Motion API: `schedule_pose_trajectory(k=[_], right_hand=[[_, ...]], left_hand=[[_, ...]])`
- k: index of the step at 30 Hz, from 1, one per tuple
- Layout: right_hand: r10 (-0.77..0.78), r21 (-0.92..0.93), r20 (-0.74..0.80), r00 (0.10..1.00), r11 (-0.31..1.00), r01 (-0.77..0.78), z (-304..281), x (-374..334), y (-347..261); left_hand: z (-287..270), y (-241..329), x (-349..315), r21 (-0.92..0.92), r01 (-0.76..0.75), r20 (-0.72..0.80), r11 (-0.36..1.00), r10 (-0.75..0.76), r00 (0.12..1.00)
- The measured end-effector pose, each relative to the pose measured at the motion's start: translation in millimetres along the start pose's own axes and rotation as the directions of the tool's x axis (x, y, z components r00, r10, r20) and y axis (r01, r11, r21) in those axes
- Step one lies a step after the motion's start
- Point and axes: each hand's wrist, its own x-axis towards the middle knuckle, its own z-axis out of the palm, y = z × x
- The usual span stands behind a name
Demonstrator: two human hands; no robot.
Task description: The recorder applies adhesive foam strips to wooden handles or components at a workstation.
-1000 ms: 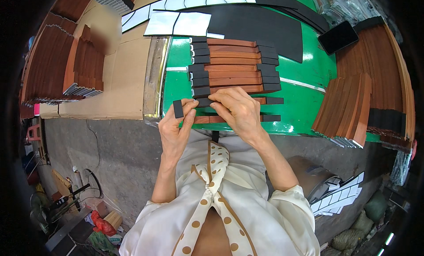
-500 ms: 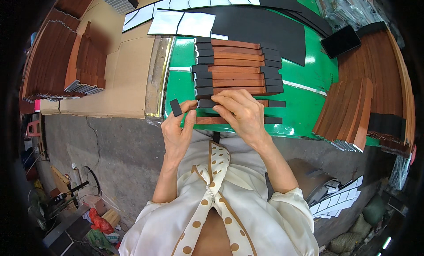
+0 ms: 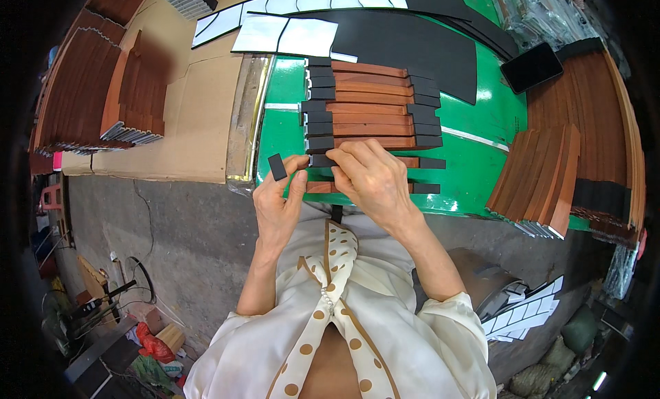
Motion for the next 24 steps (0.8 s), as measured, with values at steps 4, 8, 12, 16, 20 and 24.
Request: schedule_pose_trajectory(k=[4, 8, 12, 16, 20, 24], right_hand=[[0.017, 0.046, 0.024, 1.0, 0.999, -0.018, -5.2, 2.1, -0.2], [0.098, 0.139, 0.039, 0.994, 0.985, -0.102, -9.2, 2.8, 1.7], [0.073, 0.097, 0.031, 0.997, 0.992, -0.075, -8.3, 1.7, 1.8], [0.069, 0.08, 0.016, 0.997, 0.994, -0.07, -5.6, -1.5, 1.7], [0.061, 0.073, 0.011, 0.998, 0.995, -0.062, -5.0, -1.4, 1.2], [0.063, 0.07, 0.013, 0.998, 0.996, -0.063, -4.9, -0.9, 0.8]], left_hand=[[1.6, 0.0, 1.3, 0.015, -0.061, 0.008, 0.998, 0.061, 0.998], [1.8, 0.8, 1.1, 0.014, -0.067, 0.012, 0.998, 0.067, 0.998], [1.6, -0.4, 1.3, 0.024, -0.063, 0.018, 0.998, 0.062, 0.998], [1.9, -0.9, 1.6, 0.014, -0.06, 0.022, 0.998, 0.06, 0.998], [1.4, 0.2, 1.3, 0.01, -0.047, 0.024, 0.999, 0.046, 0.999], [1.9, -0.5, 1.5, 0.009, -0.059, 0.02, 0.998, 0.058, 0.998]])
